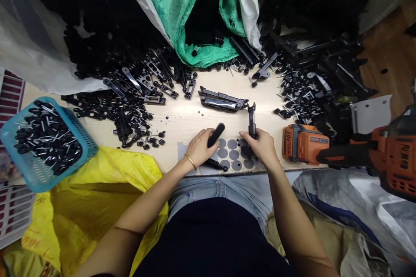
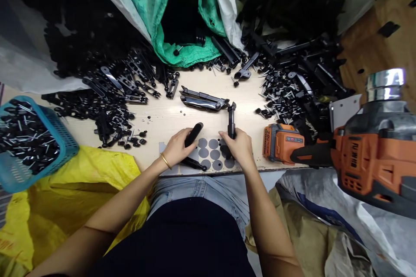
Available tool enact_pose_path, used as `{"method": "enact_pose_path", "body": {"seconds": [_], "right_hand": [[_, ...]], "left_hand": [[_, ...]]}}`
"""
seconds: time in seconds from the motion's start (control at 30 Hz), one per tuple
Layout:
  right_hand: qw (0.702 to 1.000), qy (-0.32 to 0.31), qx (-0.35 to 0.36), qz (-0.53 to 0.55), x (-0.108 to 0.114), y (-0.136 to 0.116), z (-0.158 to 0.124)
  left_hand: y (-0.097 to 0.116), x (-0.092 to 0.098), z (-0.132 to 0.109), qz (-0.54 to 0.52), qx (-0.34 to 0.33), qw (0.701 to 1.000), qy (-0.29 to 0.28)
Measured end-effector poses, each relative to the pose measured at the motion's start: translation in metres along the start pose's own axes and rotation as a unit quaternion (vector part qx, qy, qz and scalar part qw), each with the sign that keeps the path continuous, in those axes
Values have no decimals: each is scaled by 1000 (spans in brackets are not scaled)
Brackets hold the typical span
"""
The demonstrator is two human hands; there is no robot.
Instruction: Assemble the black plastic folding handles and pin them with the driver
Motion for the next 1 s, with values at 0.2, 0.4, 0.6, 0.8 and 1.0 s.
{"method": "enact_pose_path", "body": {"seconds": [0.2,0.4,0.6,0.8,1.0], "right_hand": [[908,72,-26,411,-18,-26,-5],[818,37,-98,565,-36,-47,-7],[809,-26,-149,569,-41,-48,-15],[826,-14,-121,550,-35,-50,-14],[813,-4,-109,571,-54,-49,-17]], "left_hand": [[19,-22,-21,-97,13,988,-119],[23,-26,-34,-110,14,988,-111],[19,-30,-33,-152,-13,974,-170],[21,-26,-38,-91,8,985,-144],[23,-26,-49,-6,-5,987,-161]]}}
Point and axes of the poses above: each hand's wrist, its own z-axis towards the middle knuckle, its own x-axis out of the back of the hand, y = z × x, the point moved 8 cm from there along z, towards the middle knuckle, and after that the axes turned 13 degrees about x, right-handed, at the moved point
